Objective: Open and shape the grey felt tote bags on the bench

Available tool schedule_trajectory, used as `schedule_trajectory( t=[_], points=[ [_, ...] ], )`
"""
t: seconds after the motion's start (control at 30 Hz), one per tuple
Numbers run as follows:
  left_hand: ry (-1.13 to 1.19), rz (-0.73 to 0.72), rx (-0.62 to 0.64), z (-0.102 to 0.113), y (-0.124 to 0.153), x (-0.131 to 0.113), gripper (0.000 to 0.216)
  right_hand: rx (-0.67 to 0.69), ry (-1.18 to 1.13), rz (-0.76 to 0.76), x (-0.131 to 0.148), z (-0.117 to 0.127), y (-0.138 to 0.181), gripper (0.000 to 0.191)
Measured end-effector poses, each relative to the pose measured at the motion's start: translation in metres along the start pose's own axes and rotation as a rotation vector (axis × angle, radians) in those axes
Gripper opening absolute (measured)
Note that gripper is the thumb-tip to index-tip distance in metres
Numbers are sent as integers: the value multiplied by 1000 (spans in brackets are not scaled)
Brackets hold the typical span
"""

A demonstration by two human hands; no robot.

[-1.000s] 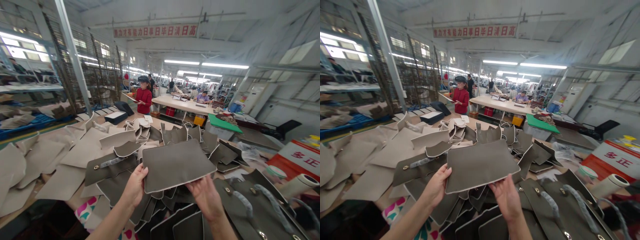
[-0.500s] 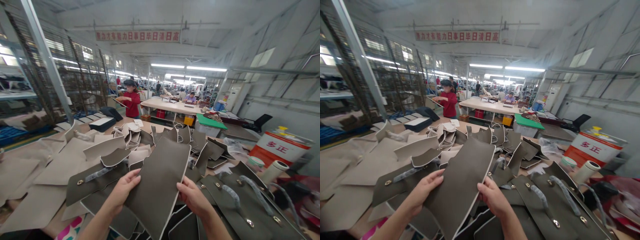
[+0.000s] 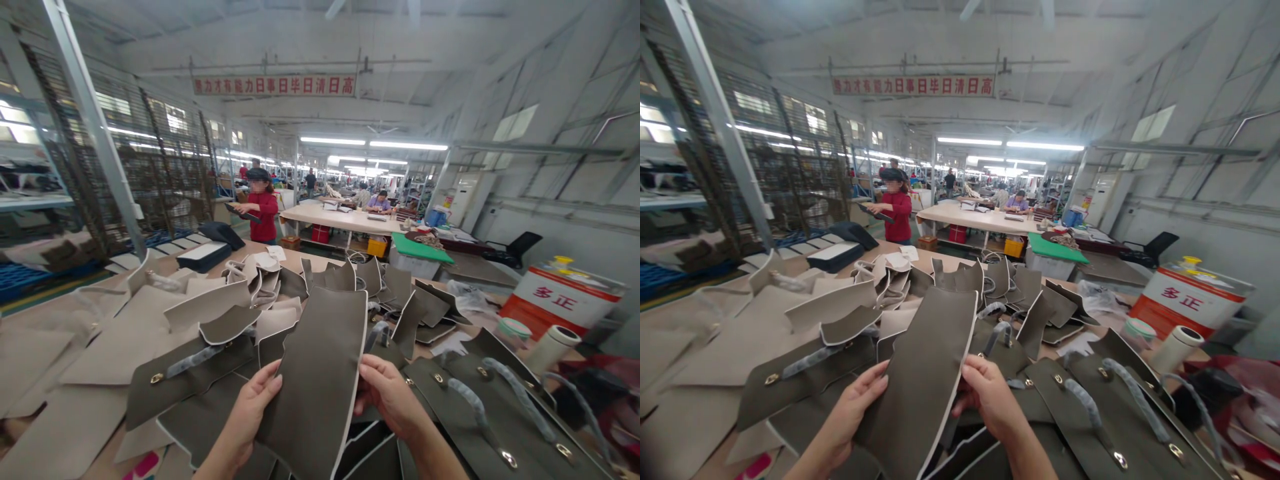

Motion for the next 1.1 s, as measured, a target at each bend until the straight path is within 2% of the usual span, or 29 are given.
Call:
schedule_trajectory(
  t=[0.1, 0.2, 0.3, 0.37, 0.4, 0.43, 0.5, 0.57, 0.67, 0.83, 0.97, 1.03, 1.1],
  points=[
    [-130, -97, -44, 9, -3, -2, 51, -55, 188, -7, 2, 4, -4, 21],
    [-405, -252, -120, 18, -8, -9, 47, -113, 388, 22, 4, 7, -10, 20],
    [-779, -486, -355, 18, -1, -33, 42, -133, 500, 65, 4, 0, -16, 19],
    [-994, -623, -468, 3, 9, -52, 34, -116, 561, 76, 0, -9, -20, 18],
    [-1077, -646, -445, -10, 12, -58, 31, -98, 589, 73, -3, -15, -22, 18],
    [-1143, -623, -361, -23, 12, -61, 30, -80, 622, 72, -7, -20, -23, 17],
    [-1224, -511, -207, -44, 9, -59, 38, -49, 700, 79, -14, -29, -25, 17],
    [-1262, -418, -169, -54, 7, -57, 43, -24, 782, 93, -19, -33, -25, 15],
    [-1263, -394, -152, -56, 3, -53, 43, 12, 849, 84, -23, -32, -26, 16],
    [-1174, -386, 20, -55, 2, -50, 32, 22, 796, -1, -30, -25, -27, 17],
    [-956, -236, 205, -58, 1, -40, 28, 43, 743, -60, -35, -28, -25, 17],
    [-849, -191, 220, -59, 0, -35, 26, 48, 723, -97, -34, -27, -26, 15],
    [-790, -208, 167, -56, -1, -36, 24, 45, 726, -124, -26, -21, -29, 12]
  ],
)
Point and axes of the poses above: each hand's wrist, its own y-axis away from the middle knuckle, its own z-axis out of the back of the hand, x = y × z, the point moved 6 cm from there along -y, towards the middle knuckle, and after that the axes turned 13 degrees about -y, right-handed, at the moved point
